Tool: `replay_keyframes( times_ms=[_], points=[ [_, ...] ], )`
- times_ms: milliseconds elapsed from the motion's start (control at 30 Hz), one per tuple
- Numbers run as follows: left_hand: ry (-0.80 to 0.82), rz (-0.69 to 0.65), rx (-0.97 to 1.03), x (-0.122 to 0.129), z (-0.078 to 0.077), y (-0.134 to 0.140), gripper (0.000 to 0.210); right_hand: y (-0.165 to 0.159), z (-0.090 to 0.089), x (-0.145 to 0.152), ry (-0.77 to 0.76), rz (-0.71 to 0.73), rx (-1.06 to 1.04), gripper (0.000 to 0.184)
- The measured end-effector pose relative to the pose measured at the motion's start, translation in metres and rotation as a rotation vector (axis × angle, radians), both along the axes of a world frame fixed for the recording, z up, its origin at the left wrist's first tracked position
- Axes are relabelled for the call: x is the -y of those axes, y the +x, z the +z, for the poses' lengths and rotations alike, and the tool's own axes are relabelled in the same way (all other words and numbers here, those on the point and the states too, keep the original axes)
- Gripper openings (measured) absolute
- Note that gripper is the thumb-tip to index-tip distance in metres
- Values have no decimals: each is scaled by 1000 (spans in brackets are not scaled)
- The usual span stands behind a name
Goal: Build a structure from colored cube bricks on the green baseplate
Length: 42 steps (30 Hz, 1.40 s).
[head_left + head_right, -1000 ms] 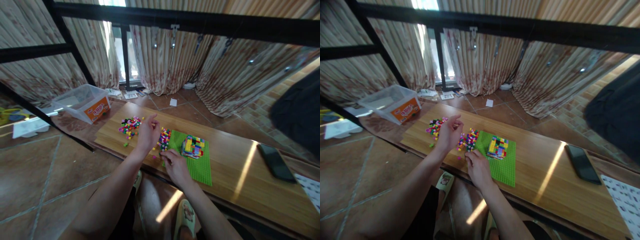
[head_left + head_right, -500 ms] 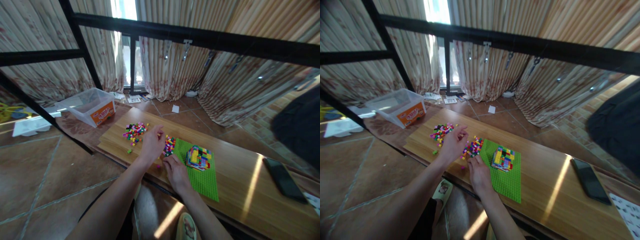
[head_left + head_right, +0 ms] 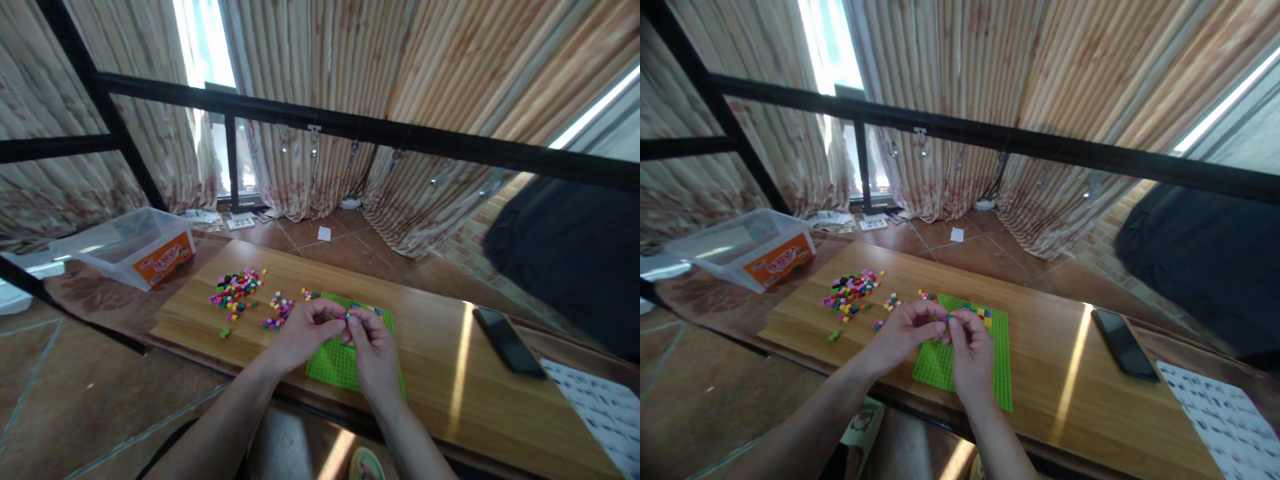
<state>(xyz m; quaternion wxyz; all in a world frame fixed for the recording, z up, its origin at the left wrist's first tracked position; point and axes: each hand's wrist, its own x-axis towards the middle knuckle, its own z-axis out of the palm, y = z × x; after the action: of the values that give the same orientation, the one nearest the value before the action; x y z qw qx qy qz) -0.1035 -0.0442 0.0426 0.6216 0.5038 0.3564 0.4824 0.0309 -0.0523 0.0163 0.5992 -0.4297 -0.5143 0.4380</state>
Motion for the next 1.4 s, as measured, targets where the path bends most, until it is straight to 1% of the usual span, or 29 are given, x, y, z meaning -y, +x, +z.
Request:
replay_keyframes(
  times_ms=[100,200,333,433,500,567,633,700,800,900,1000,1100,1233,1400],
  points=[
    [30,31,-19,-4,-6,10,15,5,0,-1,-21,4,-46,18],
    [55,83,-52,-6,-9,18,15,10,1,-3,-55,11,-69,19],
    [87,107,-127,-4,-6,27,16,15,5,-2,-61,-1,-57,14],
    [89,88,-145,-3,-2,32,16,18,8,-1,-52,-9,-69,15],
    [82,60,-132,-3,0,34,16,23,10,-3,-50,-35,-83,16],
    [78,55,-137,-4,1,35,15,32,11,-9,-52,-92,-116,19],
    [69,99,-144,-5,1,35,15,45,12,-16,-58,-153,-160,21],
    [49,180,-137,-9,0,32,15,58,11,-22,-86,-191,-159,22],
    [8,302,-133,-16,-3,27,17,70,4,-27,-155,-190,-52,23],
    [-29,366,-185,-20,-9,24,17,68,-6,-25,-129,-154,122,20],
    [-23,356,-261,-19,-14,26,13,63,-9,-22,-20,-160,381,16],
    [2,316,-337,-17,-17,29,10,59,-5,-21,73,-158,588,15],
    [56,286,-460,-15,-18,30,11,61,-2,-21,151,-172,760,15],
    [77,252,-496,-14,-20,30,12,66,-8,-20,269,-184,917,16]
  ],
)
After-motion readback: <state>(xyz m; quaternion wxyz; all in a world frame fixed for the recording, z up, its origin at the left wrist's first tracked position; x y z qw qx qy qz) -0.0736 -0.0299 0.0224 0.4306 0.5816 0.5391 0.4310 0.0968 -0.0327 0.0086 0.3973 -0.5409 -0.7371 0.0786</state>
